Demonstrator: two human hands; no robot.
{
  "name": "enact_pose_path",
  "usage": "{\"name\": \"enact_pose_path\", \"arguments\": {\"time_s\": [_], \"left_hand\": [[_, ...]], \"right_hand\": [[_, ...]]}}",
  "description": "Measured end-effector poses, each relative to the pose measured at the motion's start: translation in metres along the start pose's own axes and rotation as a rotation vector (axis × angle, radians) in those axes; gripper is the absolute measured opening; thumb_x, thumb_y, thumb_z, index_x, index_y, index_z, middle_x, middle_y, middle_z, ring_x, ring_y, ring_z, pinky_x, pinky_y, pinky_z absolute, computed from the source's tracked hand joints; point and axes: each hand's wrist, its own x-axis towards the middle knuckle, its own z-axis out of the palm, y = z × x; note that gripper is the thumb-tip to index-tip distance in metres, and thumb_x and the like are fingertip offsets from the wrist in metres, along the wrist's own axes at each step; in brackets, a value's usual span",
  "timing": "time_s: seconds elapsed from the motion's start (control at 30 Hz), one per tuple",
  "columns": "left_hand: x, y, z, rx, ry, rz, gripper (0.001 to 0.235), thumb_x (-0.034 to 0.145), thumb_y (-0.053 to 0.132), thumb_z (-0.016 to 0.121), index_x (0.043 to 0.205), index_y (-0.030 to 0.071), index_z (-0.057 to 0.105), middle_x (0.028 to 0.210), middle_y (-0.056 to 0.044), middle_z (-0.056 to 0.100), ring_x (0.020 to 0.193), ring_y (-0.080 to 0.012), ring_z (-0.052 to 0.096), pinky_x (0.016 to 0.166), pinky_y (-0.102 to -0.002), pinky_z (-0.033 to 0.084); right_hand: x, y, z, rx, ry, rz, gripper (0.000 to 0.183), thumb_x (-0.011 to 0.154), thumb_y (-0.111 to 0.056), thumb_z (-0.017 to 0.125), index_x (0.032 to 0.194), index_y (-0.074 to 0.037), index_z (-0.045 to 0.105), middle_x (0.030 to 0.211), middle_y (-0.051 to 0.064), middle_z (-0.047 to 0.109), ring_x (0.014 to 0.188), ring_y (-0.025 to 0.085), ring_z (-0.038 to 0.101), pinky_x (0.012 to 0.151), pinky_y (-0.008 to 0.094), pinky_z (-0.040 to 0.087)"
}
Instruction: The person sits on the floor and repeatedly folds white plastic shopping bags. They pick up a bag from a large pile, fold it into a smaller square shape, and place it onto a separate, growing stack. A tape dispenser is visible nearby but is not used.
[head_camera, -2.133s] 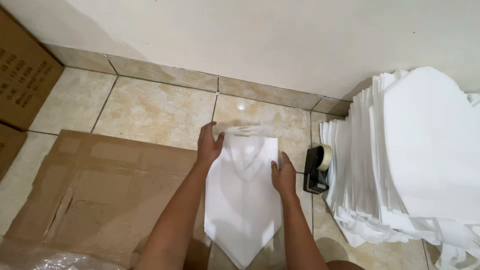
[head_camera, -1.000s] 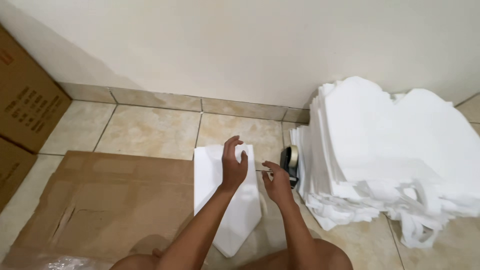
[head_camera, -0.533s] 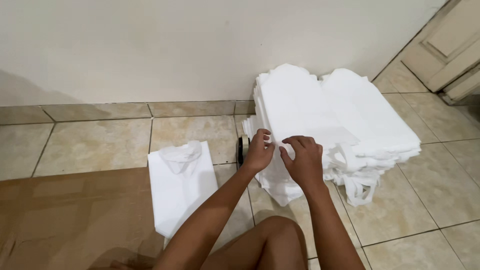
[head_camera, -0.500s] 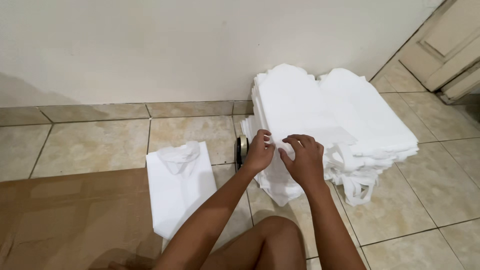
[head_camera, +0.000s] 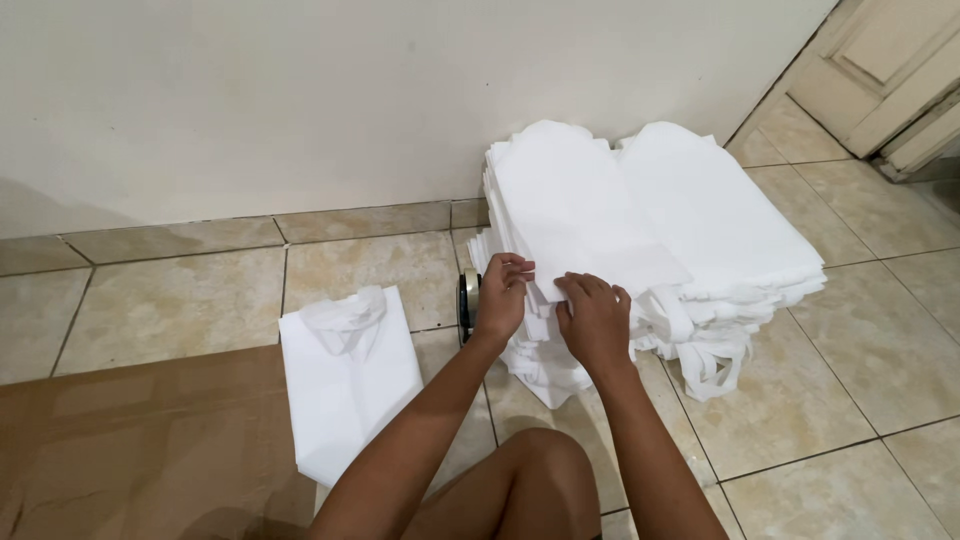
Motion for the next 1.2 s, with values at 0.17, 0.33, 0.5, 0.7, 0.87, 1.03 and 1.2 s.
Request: {"name": "enact_pose_path", "arguments": {"time_s": [0.17,0.33,0.5,0.7,0.87,1.03,1.2], "left_hand": [[-0.005,0.01,0.005,-0.036,0.044,0.043,0.027,0.091,-0.007,0.035,0.11,0.008,0.047,0.119,-0.015,0.055,0.12,-0.0259,0.051,0.092,-0.035,0.048],[0.002,-0.01,0.012,0.041,-0.137,0.102,0.027,0.093,0.0,0.044,0.12,0.007,0.04,0.127,-0.02,0.046,0.128,-0.0396,0.043,0.104,-0.05,0.04],[-0.004,-0.004,0.017,0.389,-0.354,0.141,0.038,0.098,0.018,0.047,0.134,0.011,0.043,0.142,-0.019,0.038,0.138,-0.0349,0.031,0.113,-0.048,0.03],[0.008,-0.025,0.025,0.562,-0.466,0.118,0.054,0.097,0.032,0.048,0.144,0.009,0.034,0.148,-0.025,0.027,0.142,-0.04,0.017,0.115,-0.053,0.022],[0.013,-0.033,0.026,0.554,-0.435,0.15,0.053,0.095,0.035,0.05,0.133,0.0,0.037,0.135,-0.025,0.039,0.135,-0.0405,0.033,0.111,-0.055,0.03],[0.005,-0.014,0.018,0.24,-0.339,0.074,0.034,0.095,0.01,0.035,0.127,0.001,0.03,0.139,-0.027,0.037,0.136,-0.0396,0.031,0.112,-0.057,0.025],[0.003,0.006,0.021,0.129,-0.251,-0.08,0.03,0.091,0.016,0.031,0.12,0.011,0.031,0.129,-0.016,0.043,0.119,-0.0301,0.041,0.098,-0.044,0.031]], "right_hand": [[0.003,0.011,-0.003,0.064,0.203,-0.022,0.032,0.087,-0.01,0.062,0.116,-0.023,0.068,0.116,0.003,0.067,0.117,0.022,0.058,0.103,0.05,0.038],[0.006,0.026,-0.009,0.166,0.508,-0.076,0.031,0.081,-0.003,0.069,0.107,-0.021,0.073,0.104,0.001,0.071,0.101,0.022,0.066,0.09,0.039,0.048],[0.01,0.04,-0.016,0.326,0.495,-0.058,0.03,0.079,0.002,0.07,0.1,-0.02,0.074,0.098,0.001,0.073,0.095,0.025,0.068,0.083,0.037,0.052],[0.008,0.034,-0.038,0.485,0.413,0.024,0.029,0.083,0.005,0.065,0.099,-0.017,0.075,0.094,0.003,0.073,0.089,0.025,0.069,0.077,0.038,0.055],[0.006,0.028,-0.058,0.579,0.602,-0.037,0.029,0.086,0.013,0.06,0.104,-0.006,0.073,0.093,0.014,0.072,0.088,0.031,0.068,0.074,0.04,0.056],[0.013,0.041,-0.07,0.616,1.037,-0.125,0.016,0.093,0.009,0.062,0.104,0.003,0.071,0.091,0.022,0.069,0.09,0.038,0.067,0.08,0.045,0.052],[0.008,0.064,-0.09,0.571,1.257,-0.011,0.012,0.098,0.0,0.064,0.105,0.007,0.071,0.077,0.011,0.052,0.075,0.024,0.045,0.067,0.035,0.036]]}}
